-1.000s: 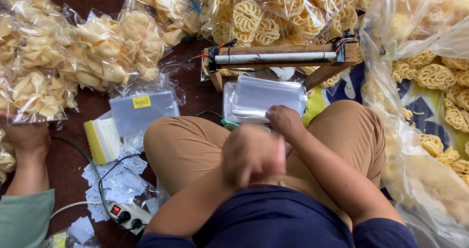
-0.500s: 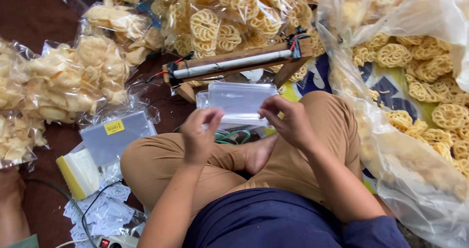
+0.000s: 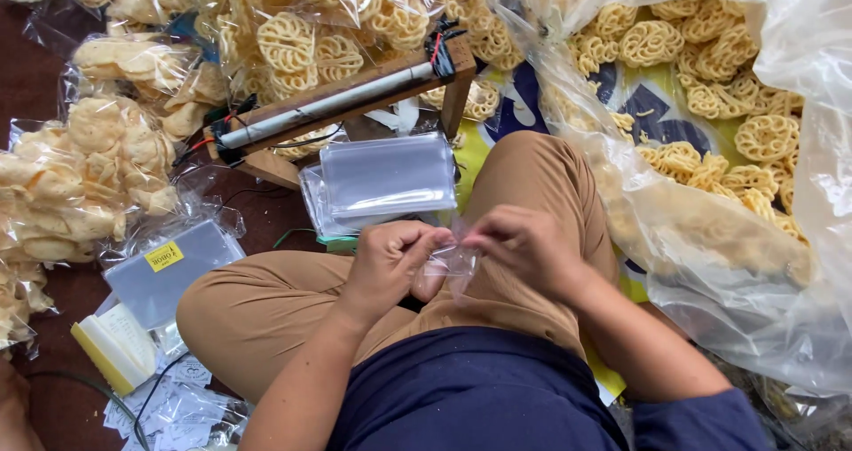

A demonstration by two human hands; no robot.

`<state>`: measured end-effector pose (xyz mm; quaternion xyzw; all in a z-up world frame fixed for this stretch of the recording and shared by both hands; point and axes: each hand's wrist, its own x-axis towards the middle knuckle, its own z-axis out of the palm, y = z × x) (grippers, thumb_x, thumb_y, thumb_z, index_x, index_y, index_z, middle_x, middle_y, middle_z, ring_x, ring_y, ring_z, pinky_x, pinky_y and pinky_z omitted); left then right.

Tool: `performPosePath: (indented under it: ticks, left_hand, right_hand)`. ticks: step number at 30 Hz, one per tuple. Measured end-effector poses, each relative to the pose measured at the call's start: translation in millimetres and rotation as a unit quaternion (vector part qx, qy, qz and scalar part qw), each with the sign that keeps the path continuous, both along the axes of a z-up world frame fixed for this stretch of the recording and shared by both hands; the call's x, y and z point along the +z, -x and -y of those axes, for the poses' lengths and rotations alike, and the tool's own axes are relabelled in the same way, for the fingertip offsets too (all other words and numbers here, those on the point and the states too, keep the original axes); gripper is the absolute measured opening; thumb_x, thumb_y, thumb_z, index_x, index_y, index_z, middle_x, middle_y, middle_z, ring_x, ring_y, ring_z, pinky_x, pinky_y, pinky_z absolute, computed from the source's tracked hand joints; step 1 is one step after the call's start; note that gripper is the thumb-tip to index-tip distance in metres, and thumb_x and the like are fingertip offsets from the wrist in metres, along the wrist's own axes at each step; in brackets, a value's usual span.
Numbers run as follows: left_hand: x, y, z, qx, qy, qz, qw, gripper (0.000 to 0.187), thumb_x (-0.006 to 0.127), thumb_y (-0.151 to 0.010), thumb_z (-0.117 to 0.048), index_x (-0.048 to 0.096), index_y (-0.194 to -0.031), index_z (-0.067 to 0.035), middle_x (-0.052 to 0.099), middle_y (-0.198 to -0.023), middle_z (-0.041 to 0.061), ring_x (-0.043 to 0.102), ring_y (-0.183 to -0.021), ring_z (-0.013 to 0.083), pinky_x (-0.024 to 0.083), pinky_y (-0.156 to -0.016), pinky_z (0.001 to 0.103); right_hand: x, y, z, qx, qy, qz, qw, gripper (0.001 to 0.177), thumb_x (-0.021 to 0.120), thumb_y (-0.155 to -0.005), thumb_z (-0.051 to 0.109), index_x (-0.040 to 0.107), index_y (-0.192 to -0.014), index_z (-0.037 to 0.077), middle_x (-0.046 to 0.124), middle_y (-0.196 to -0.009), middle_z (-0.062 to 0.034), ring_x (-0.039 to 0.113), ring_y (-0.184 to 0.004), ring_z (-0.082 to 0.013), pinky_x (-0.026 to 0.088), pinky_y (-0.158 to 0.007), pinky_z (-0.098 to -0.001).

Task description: Packaging individual crackers into plastic bags for sealing

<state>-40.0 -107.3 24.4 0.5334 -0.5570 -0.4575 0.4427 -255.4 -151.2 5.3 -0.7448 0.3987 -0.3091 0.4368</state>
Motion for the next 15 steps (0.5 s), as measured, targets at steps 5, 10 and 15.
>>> performPosePath:
  ticks: [5, 10, 15]
  left_hand:
    - [-14.9, -40.2, -9.7, 0.117, -0.062, -0.080, 0.988, 0.012, 0.064, -0.100, -0.010, 0.073, -0.095, -0.004, 0.075, -0.079, 0.011, 0.070, -0.067, 0.0148, 0.061, -0.066, 0.029]
    - [-9.8, -54.3, -13.6, 0.243, -0.086, -0.189, 0.948, 0.031, 0.061, -0.097, -0.004, 0.052, -0.127, -0.006, 0.062, -0.087, 0.010, 0.061, -0.059, 0.0161, 0.056, -0.062, 0.027]
    - [48.5, -7.5, 11.0, -0.061, -0.231, 0.076, 0.968, 0.032, 0.056, -0.087, -0.006, 0.069, -0.114, -0.017, 0.075, -0.111, 0.001, 0.066, -0.077, 0.0109, 0.057, -0.067, 0.027]
  right_hand:
    - [-107.2, 235.3, 96.9, -0.234, -0.028, -0.233, 0.943, 0.023, 0.061, -0.099, 0.007, 0.070, -0.119, 0.000, 0.070, -0.107, -0.0212, 0.067, -0.101, -0.0362, 0.051, -0.086, -0.0434]
    - [-198.6, 393.3, 128.7, -0.373, -0.279, -0.465, 0.753, 0.106, 0.081, -0.079, 0.062, 0.052, -0.149, -0.012, 0.051, -0.150, -0.0315, 0.048, -0.136, -0.0477, 0.039, -0.109, -0.0486]
    - [-25.5, 214.0, 125.2, -0.320, -0.354, -0.380, 0.793, 0.083, 0.042, -0.104, 0.057, 0.003, -0.165, 0.017, 0.012, -0.171, -0.0177, 0.016, -0.155, -0.0455, 0.018, -0.124, -0.0605]
